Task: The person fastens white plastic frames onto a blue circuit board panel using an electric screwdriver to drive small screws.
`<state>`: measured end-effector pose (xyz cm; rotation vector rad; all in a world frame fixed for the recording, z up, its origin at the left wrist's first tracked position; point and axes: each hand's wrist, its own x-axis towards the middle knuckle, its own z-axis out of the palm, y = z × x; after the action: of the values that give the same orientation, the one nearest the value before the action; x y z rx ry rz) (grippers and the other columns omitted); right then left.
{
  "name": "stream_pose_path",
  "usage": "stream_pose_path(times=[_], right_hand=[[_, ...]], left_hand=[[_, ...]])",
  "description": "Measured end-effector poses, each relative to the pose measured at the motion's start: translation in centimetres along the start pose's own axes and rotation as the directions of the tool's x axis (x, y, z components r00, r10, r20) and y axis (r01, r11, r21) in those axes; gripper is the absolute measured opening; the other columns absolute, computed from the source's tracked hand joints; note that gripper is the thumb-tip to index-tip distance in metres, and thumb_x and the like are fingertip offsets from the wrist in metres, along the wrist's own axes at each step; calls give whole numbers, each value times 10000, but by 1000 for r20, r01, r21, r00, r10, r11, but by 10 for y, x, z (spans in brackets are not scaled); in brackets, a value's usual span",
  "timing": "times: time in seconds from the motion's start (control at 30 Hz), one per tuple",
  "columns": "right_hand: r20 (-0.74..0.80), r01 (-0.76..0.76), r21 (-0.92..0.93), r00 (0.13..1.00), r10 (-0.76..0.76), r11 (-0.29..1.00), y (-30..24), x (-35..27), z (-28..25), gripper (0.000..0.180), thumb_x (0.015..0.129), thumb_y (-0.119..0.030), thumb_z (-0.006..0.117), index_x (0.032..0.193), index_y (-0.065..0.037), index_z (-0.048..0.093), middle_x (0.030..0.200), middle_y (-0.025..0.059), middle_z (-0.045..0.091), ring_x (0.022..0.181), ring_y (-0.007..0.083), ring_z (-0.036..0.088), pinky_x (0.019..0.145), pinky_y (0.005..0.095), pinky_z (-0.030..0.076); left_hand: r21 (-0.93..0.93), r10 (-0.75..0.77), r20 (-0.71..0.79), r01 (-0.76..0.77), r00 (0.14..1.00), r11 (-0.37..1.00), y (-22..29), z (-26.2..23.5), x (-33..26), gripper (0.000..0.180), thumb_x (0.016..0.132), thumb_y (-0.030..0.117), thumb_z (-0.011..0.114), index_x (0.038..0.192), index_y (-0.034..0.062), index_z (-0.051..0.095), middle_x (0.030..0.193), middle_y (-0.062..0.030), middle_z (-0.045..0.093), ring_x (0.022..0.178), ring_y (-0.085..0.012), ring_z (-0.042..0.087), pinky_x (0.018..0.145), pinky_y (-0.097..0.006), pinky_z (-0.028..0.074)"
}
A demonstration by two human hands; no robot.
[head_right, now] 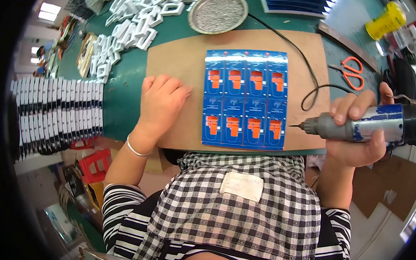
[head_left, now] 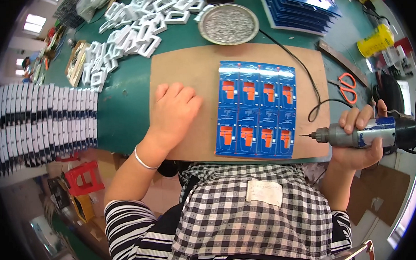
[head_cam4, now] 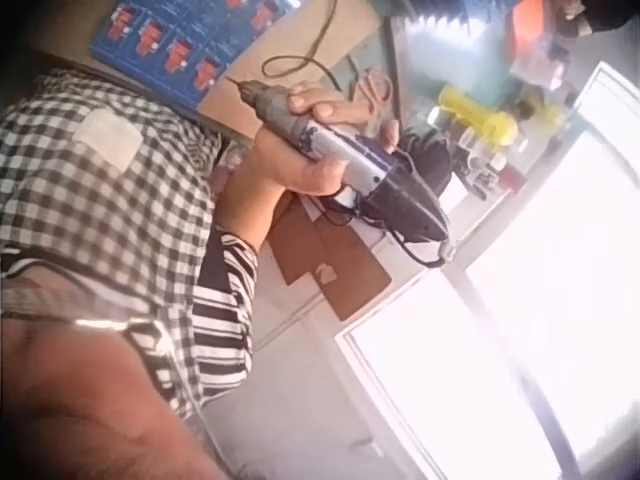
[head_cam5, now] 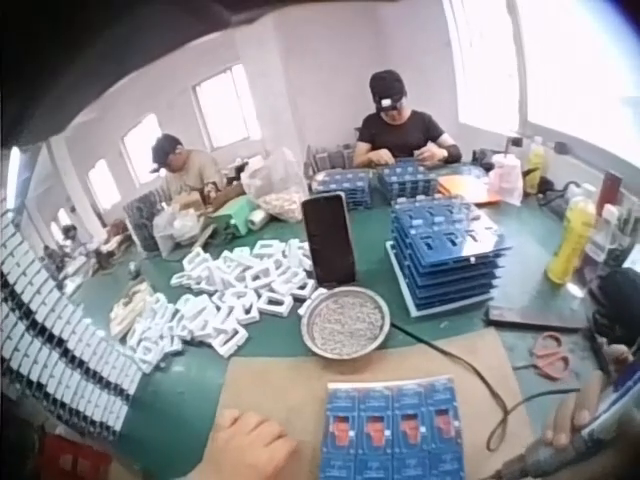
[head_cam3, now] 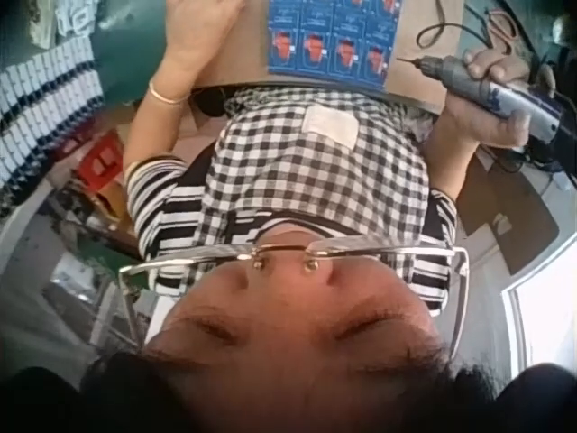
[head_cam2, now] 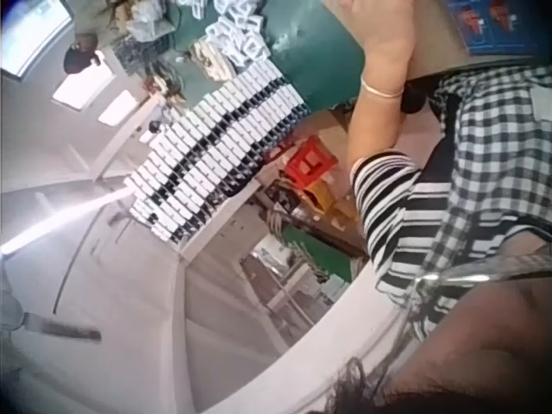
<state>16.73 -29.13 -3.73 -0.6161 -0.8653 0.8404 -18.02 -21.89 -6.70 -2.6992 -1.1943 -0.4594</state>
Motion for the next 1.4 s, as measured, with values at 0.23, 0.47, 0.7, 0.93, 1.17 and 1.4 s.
stream_pose_path(times=[0.23,0.47,0.7,0.93,1.17,1.4], right_hand=[[66,13,-14,998,-12,1000,-1,-11,18,723,794,-426,576,1350,-32,335,758,61,500,566,180,506,596,345,446],[67,-155,23,986,153,988,-14,-46,1,713,774,-342,632,1333,-47,302,746,94,546,569,222,569,593,372,495],[-144,-203,-44,970,195,978,4,-54,11,703,771,-378,634,1314,-86,297,742,78,520,568,218,549,605,392,489],[-121,-100,-61,988,92,993,11,-49,8,714,778,-403,624,1328,-94,291,756,72,503,584,209,534,609,385,474],[-216,-50,-54,976,37,997,18,-35,-5,695,786,-402,597,1316,-66,298,784,92,503,605,218,525,593,375,484],[-240,-31,-94,971,7,995,11,-34,-16,638,815,-413,532,1300,-53,327,795,73,502,625,180,507,664,367,434]], left_hand=[[114,102,201,-126,974,985,2,-11,20,114,674,88,647,697,121,541,744,-18,499,771,-198,519,740,-361,391],[-368,-393,339,505,855,781,2,-9,12,120,721,0,654,767,36,550,775,-71,578,786,-270,563,699,-383,458],[-299,-130,106,156,986,941,9,2,11,141,729,10,692,840,39,611,803,-98,583,803,-278,562,709,-369,457],[-242,-176,225,229,959,943,5,2,-1,111,759,32,671,847,40,603,815,-106,566,787,-311,544,691,-393,451],[-317,-214,119,242,969,917,-6,-2,2,75,785,47,650,854,61,626,783,-104,583,761,-300,553,689,-390,453],[-197,-155,50,162,987,967,-8,2,5,66,761,92,687,823,91,663,767,-48,600,746,-257,561,665,-380,438]])
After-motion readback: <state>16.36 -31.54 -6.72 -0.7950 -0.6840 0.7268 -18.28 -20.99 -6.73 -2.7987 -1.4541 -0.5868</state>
